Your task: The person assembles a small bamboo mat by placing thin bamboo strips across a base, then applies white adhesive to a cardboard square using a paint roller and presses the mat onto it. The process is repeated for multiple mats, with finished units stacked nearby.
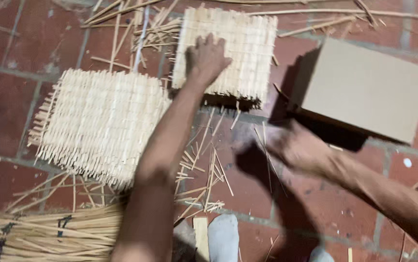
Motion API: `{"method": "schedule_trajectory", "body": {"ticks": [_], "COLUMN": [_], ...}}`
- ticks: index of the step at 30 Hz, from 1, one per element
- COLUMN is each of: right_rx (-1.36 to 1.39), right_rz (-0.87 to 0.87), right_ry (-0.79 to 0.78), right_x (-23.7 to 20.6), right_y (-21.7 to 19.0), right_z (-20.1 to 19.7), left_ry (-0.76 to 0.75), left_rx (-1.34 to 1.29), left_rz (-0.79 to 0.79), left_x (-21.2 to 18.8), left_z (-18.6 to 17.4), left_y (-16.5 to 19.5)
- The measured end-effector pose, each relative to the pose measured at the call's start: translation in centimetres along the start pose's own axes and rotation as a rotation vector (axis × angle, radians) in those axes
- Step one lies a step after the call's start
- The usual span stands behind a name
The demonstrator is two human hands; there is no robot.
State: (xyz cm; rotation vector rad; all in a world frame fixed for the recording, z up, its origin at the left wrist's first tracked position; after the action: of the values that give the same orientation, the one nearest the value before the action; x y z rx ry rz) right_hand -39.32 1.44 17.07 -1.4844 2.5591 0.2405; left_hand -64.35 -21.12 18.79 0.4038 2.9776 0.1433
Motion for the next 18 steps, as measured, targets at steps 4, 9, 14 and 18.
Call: {"method": "schedule_trajectory", "body": {"ticks": [4, 9, 14, 18], "right_rx": [0.271, 0.434, 0.863, 1.057], "right_rz": [0.257, 0.68, 1.481, 1.886], "right_ry": [-0.617, -0.985, -0.711, -0.428], "right_x": [-22.0, -41.9, -43.3, -38.1], "right_y": [-9.4, -18.0, -23.3, -23.3], "right_z": [7.4, 17.8, 25.0, 26.7], "left_ry": [0.124, 0.122, 0.07, 0.21], "left_rx": [0.027, 0.055, 0.127, -0.021], "left_rz": [0.122, 0.266, 0.192, 0.139], "left_x": [-2.7, -4.4, -4.4, -4.7], "left_z": [-2.2, -1.9, -0.7, -1.1], "left_y": [2.0, 5.8, 7.9, 9.9]}}
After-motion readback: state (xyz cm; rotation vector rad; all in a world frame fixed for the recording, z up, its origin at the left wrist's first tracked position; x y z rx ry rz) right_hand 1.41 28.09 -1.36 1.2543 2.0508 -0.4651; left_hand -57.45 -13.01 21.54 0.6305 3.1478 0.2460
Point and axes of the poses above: each hand's wrist, its own x-axis towards the middle knuckle, its own z-axis out of the palm, y = z × x, the point moved 6 cm from there along x, towards the middle knuckle, and after that the axes turned 4 degrees about z, right-handed, at the moved point
